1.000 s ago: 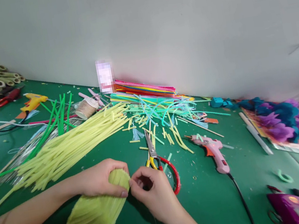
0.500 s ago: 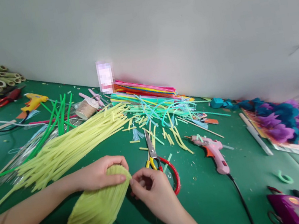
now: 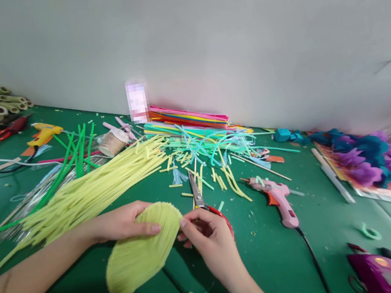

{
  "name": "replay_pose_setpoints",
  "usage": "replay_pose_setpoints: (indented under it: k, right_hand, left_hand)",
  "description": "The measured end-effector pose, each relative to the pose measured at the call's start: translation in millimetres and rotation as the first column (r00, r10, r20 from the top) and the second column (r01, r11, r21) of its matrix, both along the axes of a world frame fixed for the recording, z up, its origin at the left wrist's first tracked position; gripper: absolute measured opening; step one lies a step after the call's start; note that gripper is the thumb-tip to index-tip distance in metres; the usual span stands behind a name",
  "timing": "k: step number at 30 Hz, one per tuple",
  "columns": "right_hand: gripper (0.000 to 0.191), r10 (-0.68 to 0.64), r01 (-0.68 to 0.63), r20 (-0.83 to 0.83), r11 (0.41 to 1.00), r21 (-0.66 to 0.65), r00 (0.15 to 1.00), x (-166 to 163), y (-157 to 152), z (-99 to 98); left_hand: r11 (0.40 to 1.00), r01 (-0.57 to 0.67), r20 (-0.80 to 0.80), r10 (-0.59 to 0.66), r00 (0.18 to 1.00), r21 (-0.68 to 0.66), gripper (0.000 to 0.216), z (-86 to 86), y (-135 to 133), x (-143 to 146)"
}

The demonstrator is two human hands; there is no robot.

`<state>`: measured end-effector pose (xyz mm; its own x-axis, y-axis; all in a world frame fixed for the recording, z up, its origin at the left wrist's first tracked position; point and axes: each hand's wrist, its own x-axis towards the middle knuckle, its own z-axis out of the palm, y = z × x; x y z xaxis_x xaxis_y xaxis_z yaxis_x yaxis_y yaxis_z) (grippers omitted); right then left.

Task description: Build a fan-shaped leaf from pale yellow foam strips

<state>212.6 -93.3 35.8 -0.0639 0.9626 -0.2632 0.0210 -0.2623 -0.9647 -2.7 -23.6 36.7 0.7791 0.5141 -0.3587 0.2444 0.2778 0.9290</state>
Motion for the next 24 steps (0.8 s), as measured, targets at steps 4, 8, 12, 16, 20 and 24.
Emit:
replay_pose_setpoints:
  k: [4,8,12,16,20,24]
  right_hand:
    - [0.039,-0.002,-0.002,-0.092,0.999,-0.045,0.996,9,3,3.3]
    - [0.043,-0.055,0.041,-0.211,0.997,-0.072,0.976,22,6,3.1]
    - [0.038,-0.128,0.097,-0.288,0.988,-0.119,0.949,32,10,-0.2]
    - [0.035,-0.158,0.117,-0.340,0.984,-0.137,0.927,31,12,-3.3]
    - [0.037,-0.091,0.068,-0.356,0.995,-0.076,0.930,25,10,-0.7]
    - [0.038,-0.053,0.036,-0.340,0.998,-0.055,0.939,22,7,3.6]
  left_hand:
    - [0.989,-0.107,0.001,0.107,0.994,-0.105,0.041,-0.6,3,-5]
    - [0.922,-0.297,-0.002,0.306,0.952,-0.248,0.039,-4.1,7,-9]
    - [0.831,-0.431,0.053,0.477,0.877,-0.352,0.035,-7.7,12,-10]
    - [0.794,-0.459,0.197,0.563,0.803,-0.399,0.031,-8.0,15,-8]
    - [0.814,-0.440,0.309,0.559,0.769,-0.379,0.043,-6.8,14,-9]
    - [0.818,-0.443,0.322,0.558,0.765,-0.367,0.052,-7.5,12,-10]
